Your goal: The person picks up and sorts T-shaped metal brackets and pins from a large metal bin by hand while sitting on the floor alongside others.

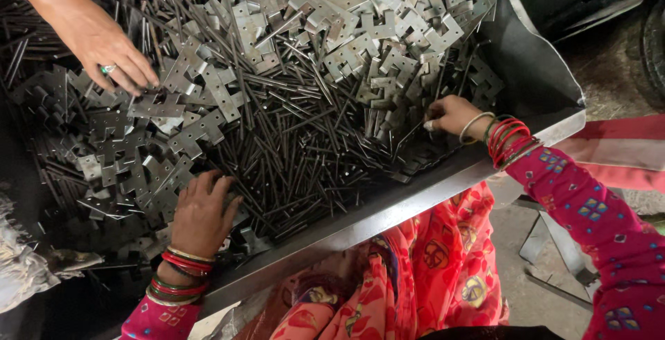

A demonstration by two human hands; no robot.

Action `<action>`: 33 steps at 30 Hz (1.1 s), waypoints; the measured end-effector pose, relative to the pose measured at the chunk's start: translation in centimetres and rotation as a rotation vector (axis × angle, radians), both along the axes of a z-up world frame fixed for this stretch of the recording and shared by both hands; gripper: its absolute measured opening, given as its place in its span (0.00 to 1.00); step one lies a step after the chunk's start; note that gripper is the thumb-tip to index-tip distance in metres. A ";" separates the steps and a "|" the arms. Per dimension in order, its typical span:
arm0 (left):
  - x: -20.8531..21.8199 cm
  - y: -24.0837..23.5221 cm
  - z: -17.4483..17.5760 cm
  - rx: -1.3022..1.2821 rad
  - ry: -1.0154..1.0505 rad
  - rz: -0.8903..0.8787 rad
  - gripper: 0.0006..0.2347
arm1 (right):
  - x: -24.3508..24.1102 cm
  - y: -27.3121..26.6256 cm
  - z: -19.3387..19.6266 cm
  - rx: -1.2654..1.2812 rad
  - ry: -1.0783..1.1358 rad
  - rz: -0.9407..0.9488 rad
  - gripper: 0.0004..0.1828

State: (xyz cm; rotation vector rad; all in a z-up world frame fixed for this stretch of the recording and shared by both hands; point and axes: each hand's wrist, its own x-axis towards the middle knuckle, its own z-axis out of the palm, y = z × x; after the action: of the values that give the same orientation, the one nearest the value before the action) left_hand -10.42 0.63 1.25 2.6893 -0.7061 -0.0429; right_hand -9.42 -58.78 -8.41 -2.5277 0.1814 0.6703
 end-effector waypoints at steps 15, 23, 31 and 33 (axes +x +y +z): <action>0.2 -4.0 2.5 -0.449 0.081 0.012 0.14 | -5.6 20.5 14.4 0.790 -0.872 -0.661 0.05; 1.4 -11.3 0.2 -1.397 0.996 0.101 0.21 | -6.7 33.7 14.8 0.310 -0.923 0.231 0.17; 3.3 -10.0 -4.7 -1.184 0.977 0.485 0.20 | -8.2 26.5 15.6 0.077 -0.781 0.356 0.34; 3.2 -10.1 -4.4 -1.108 0.958 0.431 0.22 | -8.9 22.3 15.8 0.122 -0.755 0.339 0.27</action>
State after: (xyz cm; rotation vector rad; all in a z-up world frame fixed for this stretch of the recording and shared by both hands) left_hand -7.19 -9.47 -3.17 1.4142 0.1669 -0.5828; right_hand -18.31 -36.49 7.36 -2.5220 -0.5415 -0.1867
